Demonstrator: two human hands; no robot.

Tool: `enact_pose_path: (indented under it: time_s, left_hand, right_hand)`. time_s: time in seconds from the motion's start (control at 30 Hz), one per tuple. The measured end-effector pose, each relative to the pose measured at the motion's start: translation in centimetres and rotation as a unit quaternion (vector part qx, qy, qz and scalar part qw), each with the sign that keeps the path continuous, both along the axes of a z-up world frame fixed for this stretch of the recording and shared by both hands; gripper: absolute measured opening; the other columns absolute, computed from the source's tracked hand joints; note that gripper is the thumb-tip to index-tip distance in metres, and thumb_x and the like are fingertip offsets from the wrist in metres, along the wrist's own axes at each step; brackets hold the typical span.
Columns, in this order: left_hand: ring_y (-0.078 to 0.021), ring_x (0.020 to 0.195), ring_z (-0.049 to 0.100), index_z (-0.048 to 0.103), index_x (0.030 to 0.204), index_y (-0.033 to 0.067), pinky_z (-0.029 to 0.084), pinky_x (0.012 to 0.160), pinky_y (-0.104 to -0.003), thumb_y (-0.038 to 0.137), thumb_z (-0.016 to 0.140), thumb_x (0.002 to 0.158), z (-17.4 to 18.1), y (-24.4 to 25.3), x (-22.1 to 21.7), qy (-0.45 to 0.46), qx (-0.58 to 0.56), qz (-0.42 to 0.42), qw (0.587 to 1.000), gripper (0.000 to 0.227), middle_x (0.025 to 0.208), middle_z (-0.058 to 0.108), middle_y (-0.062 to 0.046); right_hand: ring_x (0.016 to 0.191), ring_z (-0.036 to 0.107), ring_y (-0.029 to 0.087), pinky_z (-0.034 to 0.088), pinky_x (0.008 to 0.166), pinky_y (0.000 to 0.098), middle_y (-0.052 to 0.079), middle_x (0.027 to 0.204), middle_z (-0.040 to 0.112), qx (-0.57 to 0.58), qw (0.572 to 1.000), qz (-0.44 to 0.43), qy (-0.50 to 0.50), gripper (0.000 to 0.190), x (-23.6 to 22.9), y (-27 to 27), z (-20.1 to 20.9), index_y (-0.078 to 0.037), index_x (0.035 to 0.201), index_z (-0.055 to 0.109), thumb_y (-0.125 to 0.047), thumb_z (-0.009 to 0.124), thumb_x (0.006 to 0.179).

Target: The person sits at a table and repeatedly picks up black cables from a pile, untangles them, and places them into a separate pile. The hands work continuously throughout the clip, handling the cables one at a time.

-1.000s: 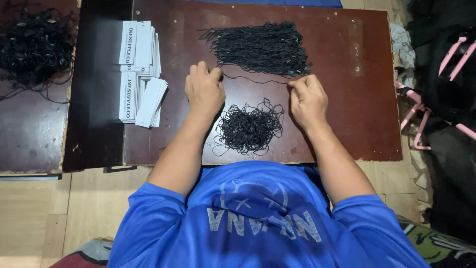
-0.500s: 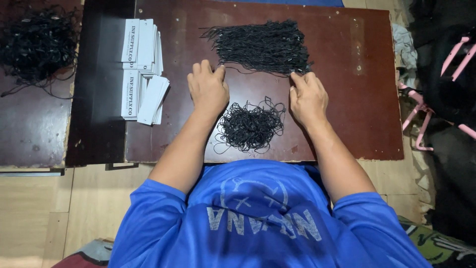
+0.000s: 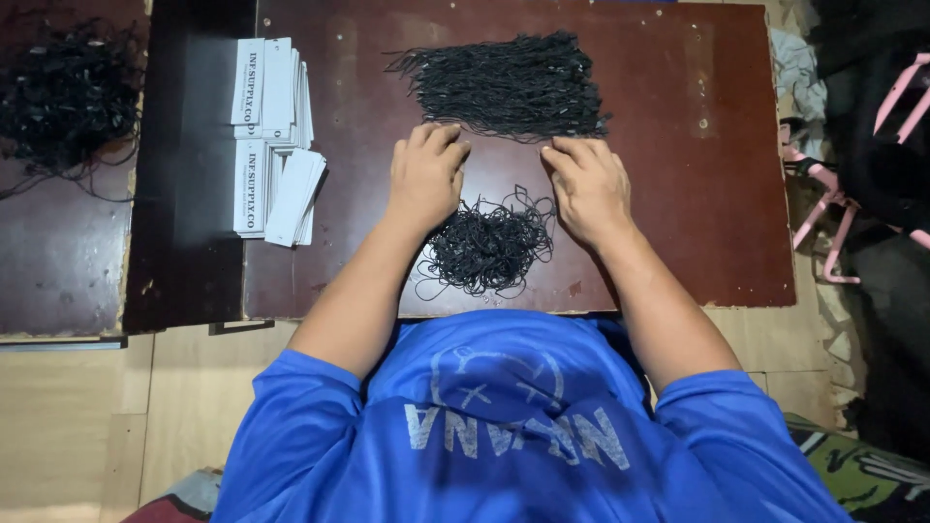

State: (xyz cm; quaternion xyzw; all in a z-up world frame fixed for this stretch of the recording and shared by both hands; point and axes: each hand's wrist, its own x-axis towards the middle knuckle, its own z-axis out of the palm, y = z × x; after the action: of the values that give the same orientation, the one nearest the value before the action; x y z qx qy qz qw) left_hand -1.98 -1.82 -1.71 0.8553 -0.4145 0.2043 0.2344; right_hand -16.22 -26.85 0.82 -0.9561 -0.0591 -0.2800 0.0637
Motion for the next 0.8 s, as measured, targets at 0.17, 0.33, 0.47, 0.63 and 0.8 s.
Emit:
enact_pose_path:
  time_s: [0.17, 0.33, 0.47, 0.63, 0.8]
  left_hand:
    - [-0.0256, 0.126, 0.056, 0.076, 0.11, 0.0244, 0.048, 0.083, -0.041, 0.021, 0.07, 0.087, -0.1, 0.1, 0.1, 0.015, 0.014, 0.003, 1.0, 0.023, 0.124, 0.068, 0.0]
    - [-0.0178, 0.111, 0.061, 0.074, 0.104, 0.0281, 0.047, 0.078, -0.033, 0.02, 0.065, 0.091, 0.8, 0.2, 0.0, 0.02, -0.078, -0.022, 0.996, 0.018, 0.109, 0.067, 0.007]
    - [-0.0239, 0.087, 0.067, 0.076, 0.097, 0.0216, 0.053, 0.074, -0.034, 0.04, 0.075, 0.086, 2.4, -0.2, -1.7, 0.212, -0.19, -0.181, 0.941, 0.021, 0.084, 0.067, 0.0]
    - [-0.0244, 0.083, 0.064, 0.076, 0.088, 0.0172, 0.052, 0.072, -0.039, 0.058, 0.086, 0.066, 3.5, -0.8, -3.7, 0.19, -0.055, -0.225, 0.954, 0.047, 0.081, 0.064, -0.002]
    - [-0.0251, 0.086, 0.063, 0.062, 0.08, 0.0183, 0.054, 0.072, -0.039, 0.023, 0.072, 0.077, 1.6, -0.5, -2.1, 0.133, -0.006, -0.16, 0.978, 0.011, 0.08, 0.056, 0.0]
  right_hand:
    - [0.118, 0.063, 0.028, 0.051, 0.081, 0.0405, 0.002, 0.125, 0.07, 0.007, 1.0, -0.004, 0.015, 0.03, 0.1, -0.4, -0.7, -0.021, 0.124, 0.075, -0.017, 0.067, 0.096]
    - [0.102, 0.068, 0.031, 0.054, 0.08, 0.0407, 0.006, 0.112, 0.072, 0.108, 0.993, 0.042, -0.02, 0.025, 0.0, 0.0, 0.3, -0.012, 0.114, 0.078, -0.006, 0.074, 0.091]
    - [0.079, 0.069, 0.025, 0.056, 0.07, 0.0356, 0.002, 0.092, 0.07, 0.228, 0.968, 0.102, 0.004, 0.013, -0.9, 0.8, 1.7, -0.013, 0.101, 0.079, -0.008, 0.077, 0.09]
    - [0.074, 0.067, 0.027, 0.053, 0.066, 0.0382, 0.006, 0.083, 0.066, 0.28, 0.951, 0.12, 0.051, 0.011, -1.1, 0.4, 2.2, -0.013, 0.095, 0.078, -0.007, 0.074, 0.087]
    - [0.075, 0.068, 0.034, 0.054, 0.067, 0.0426, 0.013, 0.082, 0.068, 0.311, 0.936, 0.127, 0.104, 0.014, -1.4, 0.3, 3.1, -0.007, 0.09, 0.076, -0.002, 0.069, 0.079]
